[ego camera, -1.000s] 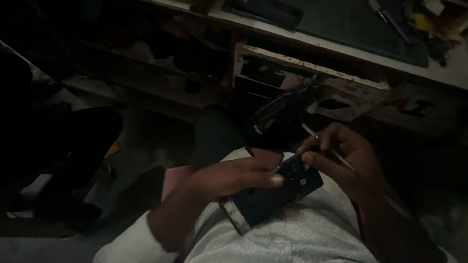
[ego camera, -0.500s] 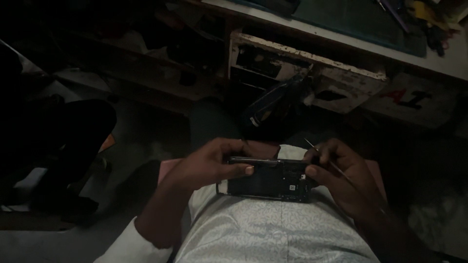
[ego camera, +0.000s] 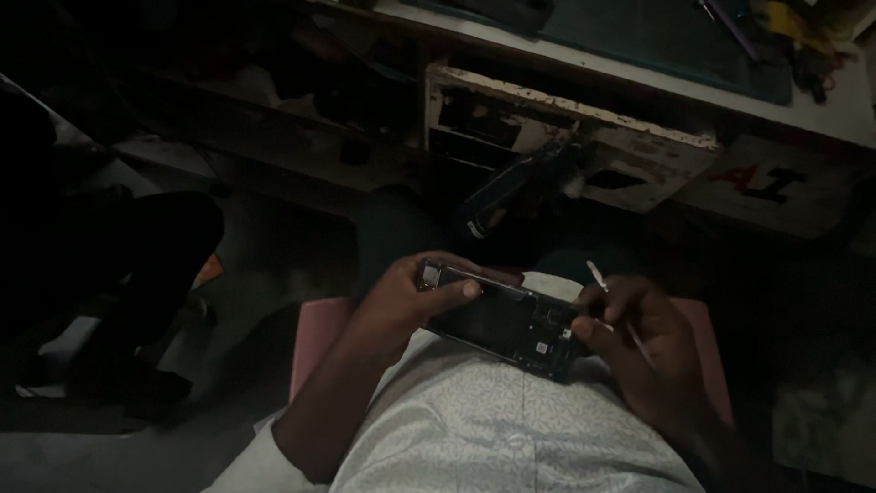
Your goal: The person uses a metal prying tool to carefully separate the back cover of a smartphone held in their lap. They repeatedly insert the tool along the phone's edges and apply gentle leverage to release internal clips. The phone remains partially disassembled throughout the clip.
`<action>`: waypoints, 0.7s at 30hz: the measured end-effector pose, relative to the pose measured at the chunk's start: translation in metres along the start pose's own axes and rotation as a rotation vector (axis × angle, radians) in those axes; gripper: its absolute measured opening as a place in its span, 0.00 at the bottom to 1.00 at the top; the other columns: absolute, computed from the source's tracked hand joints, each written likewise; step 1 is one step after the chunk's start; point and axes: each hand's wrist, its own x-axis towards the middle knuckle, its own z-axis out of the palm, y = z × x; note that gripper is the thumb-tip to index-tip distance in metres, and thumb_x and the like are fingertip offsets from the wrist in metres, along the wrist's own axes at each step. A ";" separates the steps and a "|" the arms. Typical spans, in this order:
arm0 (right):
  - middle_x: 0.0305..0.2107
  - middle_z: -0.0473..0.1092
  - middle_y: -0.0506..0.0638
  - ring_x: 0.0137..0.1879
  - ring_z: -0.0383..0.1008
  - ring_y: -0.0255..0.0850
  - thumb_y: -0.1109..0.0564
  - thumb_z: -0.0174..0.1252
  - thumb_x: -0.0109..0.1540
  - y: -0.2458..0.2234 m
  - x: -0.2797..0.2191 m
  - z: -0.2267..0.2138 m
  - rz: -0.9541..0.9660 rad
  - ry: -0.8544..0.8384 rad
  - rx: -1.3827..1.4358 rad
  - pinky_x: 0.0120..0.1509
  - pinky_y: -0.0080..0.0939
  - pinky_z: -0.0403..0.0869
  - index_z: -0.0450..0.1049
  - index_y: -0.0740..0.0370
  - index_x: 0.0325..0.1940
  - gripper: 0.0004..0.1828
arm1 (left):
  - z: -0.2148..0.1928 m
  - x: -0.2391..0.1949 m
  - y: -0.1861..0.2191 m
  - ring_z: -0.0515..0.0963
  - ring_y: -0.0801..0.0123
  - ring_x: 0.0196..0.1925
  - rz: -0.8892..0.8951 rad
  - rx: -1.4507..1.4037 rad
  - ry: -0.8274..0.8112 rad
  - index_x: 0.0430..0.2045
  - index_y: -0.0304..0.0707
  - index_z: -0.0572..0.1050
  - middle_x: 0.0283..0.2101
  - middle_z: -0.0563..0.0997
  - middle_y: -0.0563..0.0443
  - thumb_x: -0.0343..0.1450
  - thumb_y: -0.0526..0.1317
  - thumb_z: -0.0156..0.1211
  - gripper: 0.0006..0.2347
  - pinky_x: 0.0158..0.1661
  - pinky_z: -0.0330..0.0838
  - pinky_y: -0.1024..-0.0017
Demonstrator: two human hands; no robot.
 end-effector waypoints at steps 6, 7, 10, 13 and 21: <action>0.43 0.75 0.57 0.46 0.80 0.40 0.61 0.64 0.60 -0.008 -0.013 0.000 -0.031 0.014 -0.179 0.47 0.42 0.83 0.69 0.61 0.44 0.12 | 0.008 0.001 -0.008 0.87 0.63 0.39 -0.015 -0.020 0.021 0.42 0.33 0.81 0.36 0.87 0.44 0.58 0.41 0.75 0.20 0.43 0.81 0.68; 0.44 0.76 0.58 0.49 0.81 0.41 0.60 0.61 0.62 -0.011 -0.014 -0.002 -0.036 0.005 -0.168 0.50 0.42 0.83 0.70 0.61 0.46 0.10 | 0.009 0.001 -0.009 0.87 0.63 0.39 -0.022 -0.021 0.032 0.41 0.32 0.81 0.35 0.87 0.44 0.58 0.40 0.76 0.19 0.43 0.82 0.69; 0.49 0.77 0.59 0.55 0.82 0.44 0.58 0.53 0.68 -0.023 -0.018 -0.006 -0.069 0.025 -0.139 0.57 0.44 0.84 0.72 0.63 0.53 0.11 | 0.005 0.000 -0.013 0.85 0.62 0.36 -0.005 0.016 0.032 0.37 0.26 0.81 0.33 0.86 0.41 0.60 0.40 0.76 0.17 0.42 0.80 0.69; 0.48 0.77 0.59 0.59 0.80 0.46 0.58 0.50 0.69 -0.036 -0.021 -0.005 -0.100 0.124 -0.145 0.61 0.46 0.82 0.68 0.64 0.56 0.12 | 0.003 0.001 -0.014 0.86 0.65 0.37 -0.068 0.032 0.080 0.36 0.30 0.82 0.33 0.86 0.44 0.59 0.40 0.76 0.17 0.43 0.81 0.70; 0.39 0.80 0.56 0.49 0.83 0.43 0.65 0.53 0.64 -0.049 -0.022 -0.007 -0.091 0.103 -0.571 0.54 0.43 0.81 0.78 0.64 0.49 0.11 | 0.000 0.000 -0.014 0.87 0.67 0.37 -0.063 -0.131 -0.050 0.39 0.30 0.82 0.34 0.86 0.44 0.62 0.39 0.72 0.15 0.43 0.82 0.71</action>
